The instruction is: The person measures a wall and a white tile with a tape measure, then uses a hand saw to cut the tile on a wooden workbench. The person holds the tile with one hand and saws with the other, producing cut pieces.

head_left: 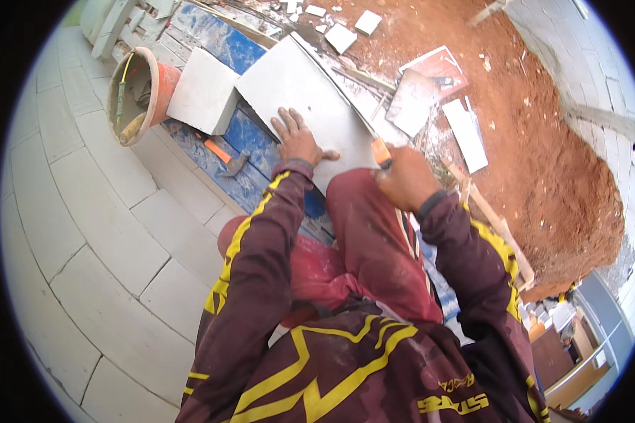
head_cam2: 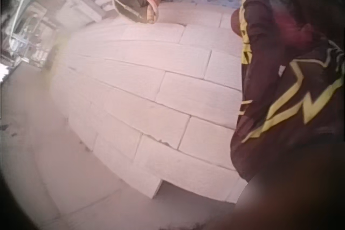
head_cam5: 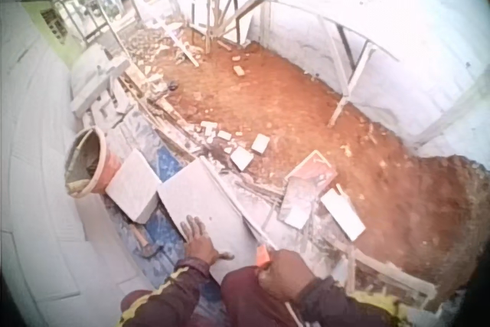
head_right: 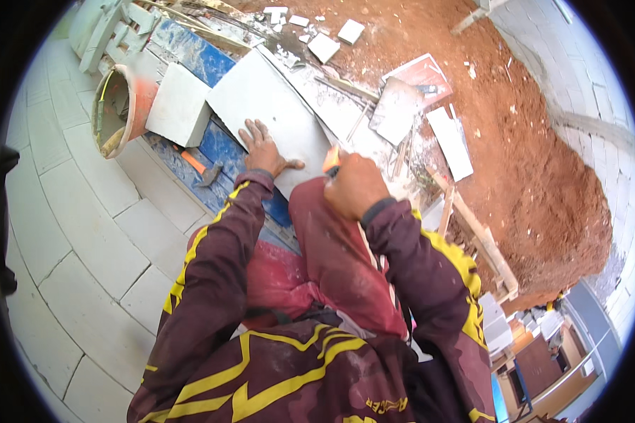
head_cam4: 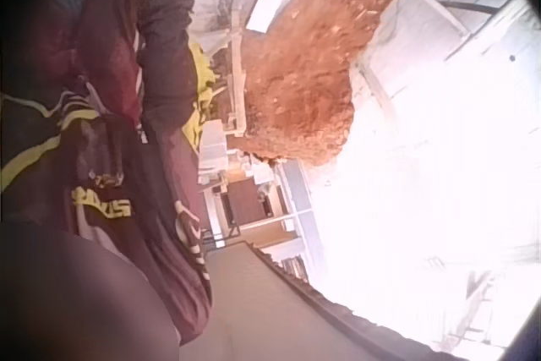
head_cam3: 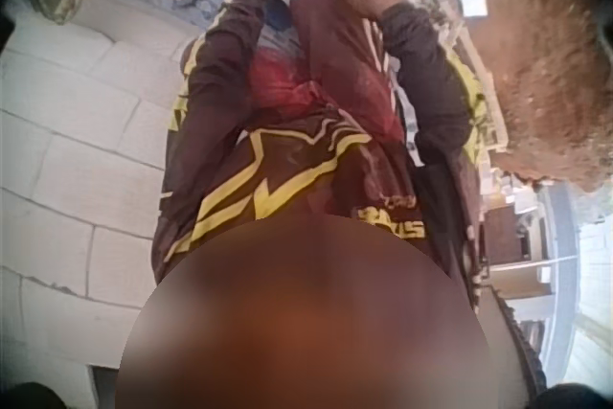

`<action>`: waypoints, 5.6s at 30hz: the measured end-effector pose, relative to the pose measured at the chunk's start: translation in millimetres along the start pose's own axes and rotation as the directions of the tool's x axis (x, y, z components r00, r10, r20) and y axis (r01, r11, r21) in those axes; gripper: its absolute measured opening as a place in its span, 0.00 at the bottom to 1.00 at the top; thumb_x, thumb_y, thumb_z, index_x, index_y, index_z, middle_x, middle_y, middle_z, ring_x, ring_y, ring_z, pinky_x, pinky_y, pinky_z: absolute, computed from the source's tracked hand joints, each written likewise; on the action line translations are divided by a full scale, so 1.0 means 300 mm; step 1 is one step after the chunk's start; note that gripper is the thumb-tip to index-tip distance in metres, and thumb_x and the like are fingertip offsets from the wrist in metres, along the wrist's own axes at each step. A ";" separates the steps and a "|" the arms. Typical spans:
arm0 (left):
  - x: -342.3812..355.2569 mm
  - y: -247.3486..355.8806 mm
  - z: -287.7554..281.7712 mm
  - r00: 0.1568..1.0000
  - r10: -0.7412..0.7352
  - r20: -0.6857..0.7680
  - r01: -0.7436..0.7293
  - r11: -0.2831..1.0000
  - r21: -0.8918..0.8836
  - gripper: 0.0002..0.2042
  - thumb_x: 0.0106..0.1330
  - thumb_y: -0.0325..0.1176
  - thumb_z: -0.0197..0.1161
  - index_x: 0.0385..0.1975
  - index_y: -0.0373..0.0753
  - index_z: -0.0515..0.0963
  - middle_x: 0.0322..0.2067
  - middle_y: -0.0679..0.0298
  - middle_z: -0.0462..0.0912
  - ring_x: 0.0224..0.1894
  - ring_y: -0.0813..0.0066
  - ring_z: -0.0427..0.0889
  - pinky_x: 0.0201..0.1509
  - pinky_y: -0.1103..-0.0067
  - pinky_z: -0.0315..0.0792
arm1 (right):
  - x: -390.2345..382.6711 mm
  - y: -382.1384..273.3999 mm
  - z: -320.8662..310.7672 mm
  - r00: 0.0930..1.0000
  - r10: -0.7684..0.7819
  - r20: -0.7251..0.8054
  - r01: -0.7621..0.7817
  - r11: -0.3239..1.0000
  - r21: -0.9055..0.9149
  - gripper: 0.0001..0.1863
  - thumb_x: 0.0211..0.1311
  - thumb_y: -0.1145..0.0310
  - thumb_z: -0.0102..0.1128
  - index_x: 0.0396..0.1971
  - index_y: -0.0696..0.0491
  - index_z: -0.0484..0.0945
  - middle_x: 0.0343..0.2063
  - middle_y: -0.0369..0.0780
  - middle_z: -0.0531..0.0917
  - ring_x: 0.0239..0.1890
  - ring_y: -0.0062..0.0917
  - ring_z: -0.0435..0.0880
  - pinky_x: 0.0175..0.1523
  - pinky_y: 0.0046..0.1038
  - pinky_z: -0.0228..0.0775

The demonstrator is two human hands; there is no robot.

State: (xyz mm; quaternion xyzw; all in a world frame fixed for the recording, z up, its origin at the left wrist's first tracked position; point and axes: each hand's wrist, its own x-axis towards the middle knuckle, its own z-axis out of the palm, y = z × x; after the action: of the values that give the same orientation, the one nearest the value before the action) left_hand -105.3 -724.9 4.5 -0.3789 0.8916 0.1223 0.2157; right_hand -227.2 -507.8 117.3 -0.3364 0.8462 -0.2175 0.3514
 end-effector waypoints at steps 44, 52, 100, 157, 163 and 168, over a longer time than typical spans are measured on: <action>-0.064 0.005 -0.019 0.998 -0.052 0.025 0.053 0.996 -0.071 0.80 0.24 0.69 0.82 0.75 0.26 0.44 0.76 0.38 0.42 0.77 0.32 0.42 0.71 0.51 0.66 | -0.051 0.086 0.003 0.994 0.041 0.105 -0.055 0.989 0.136 0.15 0.56 0.67 0.59 0.40 0.60 0.82 0.29 0.58 0.83 0.35 0.56 0.83 0.39 0.48 0.78; -0.023 -0.016 0.042 0.999 -0.040 0.020 0.041 0.999 -0.023 0.79 0.25 0.70 0.81 0.75 0.24 0.44 0.75 0.35 0.45 0.76 0.29 0.44 0.76 0.54 0.59 | -0.490 -0.131 -0.294 0.910 0.367 0.190 -0.383 0.922 0.053 0.34 0.55 0.78 0.58 0.66 0.50 0.73 0.35 0.54 0.85 0.36 0.51 0.86 0.41 0.40 0.79; -0.029 -0.014 0.034 0.999 -0.051 0.015 0.052 0.997 -0.051 0.79 0.26 0.68 0.83 0.75 0.26 0.43 0.76 0.37 0.44 0.76 0.31 0.45 0.72 0.54 0.66 | -0.369 0.037 -0.194 0.979 0.085 0.188 -0.106 0.989 0.104 0.34 0.51 0.75 0.56 0.64 0.52 0.75 0.31 0.58 0.83 0.35 0.54 0.85 0.39 0.42 0.77; 0.028 -0.011 0.037 0.975 -0.109 0.193 0.107 0.994 0.020 0.81 0.29 0.69 0.83 0.76 0.27 0.33 0.77 0.40 0.33 0.79 0.39 0.31 0.78 0.49 0.41 | -0.340 0.107 -0.044 0.970 0.236 0.062 -0.244 0.939 0.243 0.20 0.51 0.66 0.64 0.44 0.59 0.83 0.30 0.55 0.85 0.34 0.46 0.86 0.46 0.38 0.76; 0.041 -0.015 0.065 0.983 -0.116 0.140 0.115 0.993 0.015 0.82 0.27 0.64 0.86 0.77 0.35 0.31 0.79 0.49 0.29 0.80 0.42 0.32 0.75 0.44 0.57 | -0.529 0.207 -0.062 0.975 0.047 -0.219 0.045 0.916 0.398 0.18 0.62 0.67 0.69 0.50 0.58 0.82 0.39 0.47 0.86 0.42 0.28 0.85 0.51 0.31 0.75; 0.039 -0.011 0.050 0.976 -0.127 0.179 0.129 0.992 0.002 0.82 0.28 0.64 0.86 0.77 0.35 0.32 0.79 0.48 0.32 0.80 0.42 0.32 0.73 0.41 0.56 | -0.609 0.239 -0.079 0.966 0.071 -0.247 0.016 0.943 0.333 0.19 0.64 0.69 0.66 0.53 0.59 0.80 0.41 0.48 0.87 0.42 0.30 0.87 0.51 0.31 0.76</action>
State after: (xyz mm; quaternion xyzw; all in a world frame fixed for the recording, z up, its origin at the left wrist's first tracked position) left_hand -105.7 -728.7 -14.4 -0.4241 0.8418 0.1458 0.3006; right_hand -178.4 -324.0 171.4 -0.2295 0.8401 -0.3938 0.2940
